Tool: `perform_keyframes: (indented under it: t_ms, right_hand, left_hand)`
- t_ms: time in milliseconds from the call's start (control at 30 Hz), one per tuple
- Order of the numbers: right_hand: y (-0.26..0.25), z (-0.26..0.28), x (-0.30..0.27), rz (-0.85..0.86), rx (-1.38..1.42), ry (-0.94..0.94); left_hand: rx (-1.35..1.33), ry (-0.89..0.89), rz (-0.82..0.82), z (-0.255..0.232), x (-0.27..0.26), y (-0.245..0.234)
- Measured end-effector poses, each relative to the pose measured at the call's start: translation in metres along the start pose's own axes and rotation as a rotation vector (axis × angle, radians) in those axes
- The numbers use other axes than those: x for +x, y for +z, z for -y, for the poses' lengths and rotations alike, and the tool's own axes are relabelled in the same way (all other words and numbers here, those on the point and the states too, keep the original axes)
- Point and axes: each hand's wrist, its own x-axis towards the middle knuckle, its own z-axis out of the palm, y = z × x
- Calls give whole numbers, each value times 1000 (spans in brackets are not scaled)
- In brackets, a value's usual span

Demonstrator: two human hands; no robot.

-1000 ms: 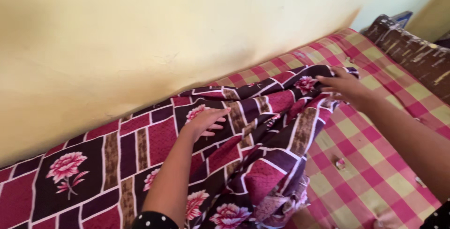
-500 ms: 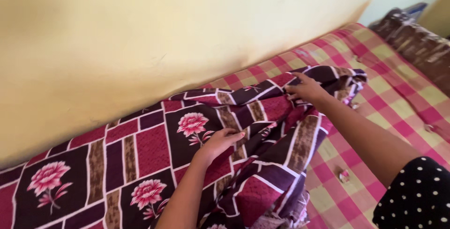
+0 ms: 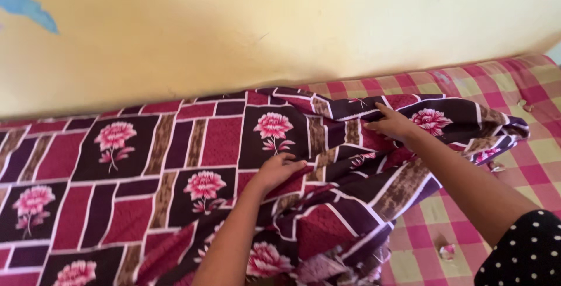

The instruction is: The person tucks the edges of a patterned bedsheet under a mattress by hand, smoothing the fabric along the length and corners of the bed.

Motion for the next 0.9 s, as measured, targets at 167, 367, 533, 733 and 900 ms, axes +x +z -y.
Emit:
perform_keyframes:
  t_ms: [167,367,533,733,900]
  right_hand:
    - [8,-6,-24,-26,-120,-196]
    - [-45,38,-110,-4,41,-113]
    - [-100,47,-157,-162,-25,-226]
    - [-108,74,-197,-136,53,-297]
    - [-102,123,-233,-143,8,-331]
  left_hand:
    - [180,-35,-112,-9,-16,7]
    - [372,68,-66,-92,-28,-1]
    - [266,216,-81,-181,-55,-11]
    - [316,244,-116,-233,-131,-18]
    - [326,185,-156,-248,-186,-34]
